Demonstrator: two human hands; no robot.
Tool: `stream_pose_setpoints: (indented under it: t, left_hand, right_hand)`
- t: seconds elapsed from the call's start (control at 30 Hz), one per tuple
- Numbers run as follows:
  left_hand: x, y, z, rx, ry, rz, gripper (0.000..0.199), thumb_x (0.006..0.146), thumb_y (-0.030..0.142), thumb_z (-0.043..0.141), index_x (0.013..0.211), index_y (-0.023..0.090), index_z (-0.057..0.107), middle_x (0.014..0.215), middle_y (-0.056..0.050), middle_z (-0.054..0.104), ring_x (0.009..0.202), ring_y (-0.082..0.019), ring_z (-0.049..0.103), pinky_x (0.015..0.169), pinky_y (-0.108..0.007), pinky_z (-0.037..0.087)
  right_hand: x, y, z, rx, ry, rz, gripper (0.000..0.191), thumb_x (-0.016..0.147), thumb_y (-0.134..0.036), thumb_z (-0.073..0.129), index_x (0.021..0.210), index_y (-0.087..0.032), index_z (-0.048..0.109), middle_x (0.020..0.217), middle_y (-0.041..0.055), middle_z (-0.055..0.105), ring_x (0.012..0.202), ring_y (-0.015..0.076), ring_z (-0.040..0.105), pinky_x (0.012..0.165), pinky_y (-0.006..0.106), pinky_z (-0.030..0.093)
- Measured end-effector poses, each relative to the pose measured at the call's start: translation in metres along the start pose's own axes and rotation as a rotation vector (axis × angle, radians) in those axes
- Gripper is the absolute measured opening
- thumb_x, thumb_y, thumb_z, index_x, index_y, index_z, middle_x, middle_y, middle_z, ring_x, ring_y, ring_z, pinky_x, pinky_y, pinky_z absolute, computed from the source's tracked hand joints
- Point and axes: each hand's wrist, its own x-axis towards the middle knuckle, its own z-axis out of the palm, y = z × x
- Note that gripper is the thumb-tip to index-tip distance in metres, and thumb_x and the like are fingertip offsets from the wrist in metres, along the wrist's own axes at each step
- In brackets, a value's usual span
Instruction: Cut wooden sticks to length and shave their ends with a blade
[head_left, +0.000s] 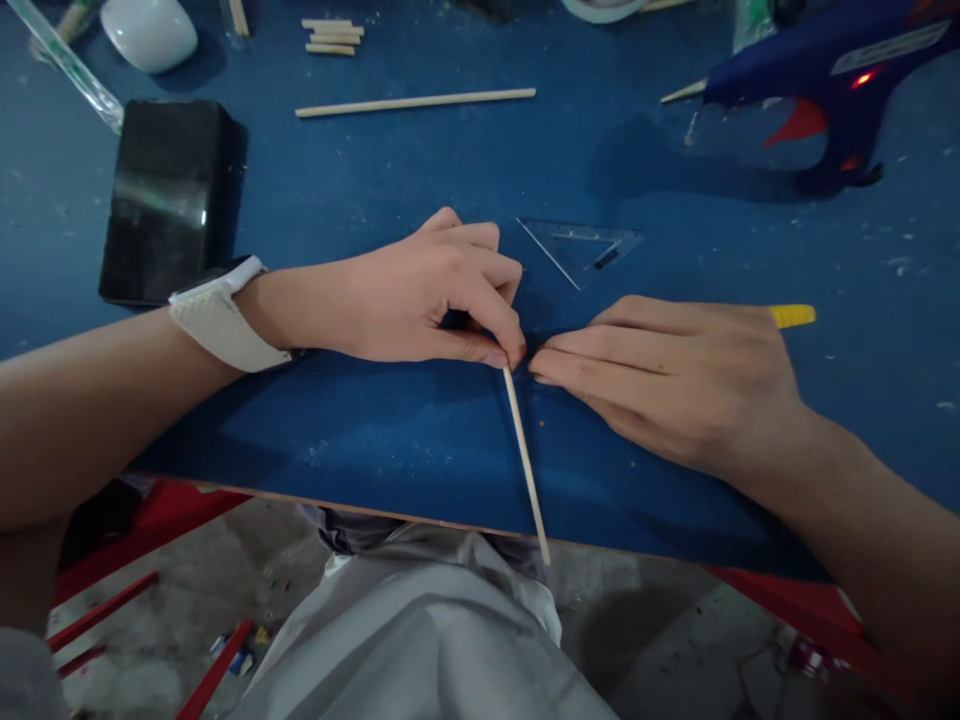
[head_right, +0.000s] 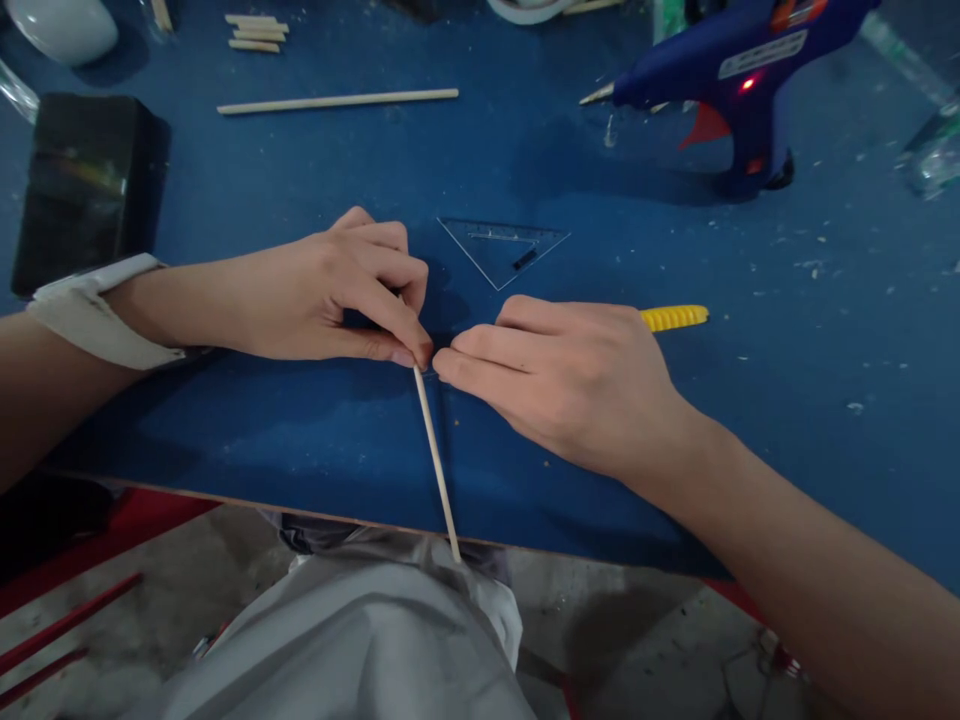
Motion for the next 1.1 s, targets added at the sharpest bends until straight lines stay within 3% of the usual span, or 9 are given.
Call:
stream_pose_setpoints:
  t: [0.17, 0.37, 0.57, 0.8, 0.97, 1.1]
  left_hand:
    - [-0.0008, -0.0004, -0.0006, 0.004, -0.008, -0.003, 0.038, 0.132, 0.056, 0.067, 0.122, 0.043, 0.102, 0.102, -0.004, 0.079, 0.115, -0.029, 0.066, 0.116, -0.050, 0.039]
    - [-0.0012, -0.0002, -0.0002, -0.008, 0.013, -0.015, 0.041, 0.132, 0.060, 0.066, 0.118, 0.045, 0.101, 0.099, -0.003, 0.077, 0.114, -0.030, 0.067, 0.117, -0.050, 0.041]
    - [-0.0010, -0.0001, -0.0002, -0.003, 0.009, 0.032, 0.036, 0.133, 0.051, 0.069, 0.126, 0.044, 0.103, 0.105, -0.004, 0.080, 0.111, -0.028, 0.064, 0.108, -0.051, 0.036]
    - [-0.0005, 0.0000, 0.0009, -0.021, 0.014, 0.021, 0.038, 0.133, 0.054, 0.069, 0.119, 0.042, 0.101, 0.103, -0.002, 0.080, 0.109, -0.027, 0.062, 0.109, -0.050, 0.037]
    - [-0.0010, -0.0008, 0.0016, -0.015, 0.022, 0.013, 0.039, 0.133, 0.055, 0.068, 0.115, 0.042, 0.100, 0.100, -0.002, 0.077, 0.111, -0.028, 0.065, 0.109, -0.050, 0.036]
    - [-0.0024, -0.0012, 0.0003, -0.009, 0.016, 0.003, 0.036, 0.132, 0.055, 0.070, 0.117, 0.044, 0.100, 0.100, -0.001, 0.078, 0.110, -0.027, 0.064, 0.110, -0.049, 0.036]
  right_hand:
    - [0.0021, -0.0019, 0.0006, -0.009, -0.020, 0.031, 0.026, 0.124, -0.011, 0.077, 0.135, -0.028, 0.093, 0.116, -0.0020, 0.098, 0.092, 0.0193, 0.084, 0.072, 0.037, 0.063]
    - [0.0088, -0.0027, 0.0023, -0.027, 0.089, -0.050, 0.014, 0.123, -0.009, 0.080, 0.127, -0.018, 0.090, 0.108, 0.0007, 0.096, 0.084, 0.0179, 0.080, 0.068, 0.035, 0.062]
    - [0.0046, -0.0037, 0.0012, -0.036, -0.027, 0.016, 0.027, 0.123, -0.011, 0.078, 0.135, -0.029, 0.094, 0.116, -0.0007, 0.098, 0.091, 0.0206, 0.085, 0.072, 0.038, 0.067]
    - [0.0057, -0.0031, -0.0002, -0.023, 0.036, -0.040, 0.019, 0.124, -0.010, 0.078, 0.132, -0.019, 0.092, 0.114, 0.0018, 0.097, 0.088, 0.0184, 0.083, 0.068, 0.035, 0.065]
    - [0.0023, -0.0016, -0.0016, -0.006, -0.022, -0.008, 0.023, 0.124, -0.011, 0.078, 0.132, -0.026, 0.093, 0.119, -0.0007, 0.098, 0.092, 0.0185, 0.086, 0.071, 0.033, 0.065]
    - [0.0026, -0.0026, -0.0006, 0.014, -0.008, 0.008, 0.021, 0.124, -0.011, 0.079, 0.131, -0.026, 0.093, 0.118, -0.0002, 0.098, 0.092, 0.0191, 0.085, 0.070, 0.034, 0.061]
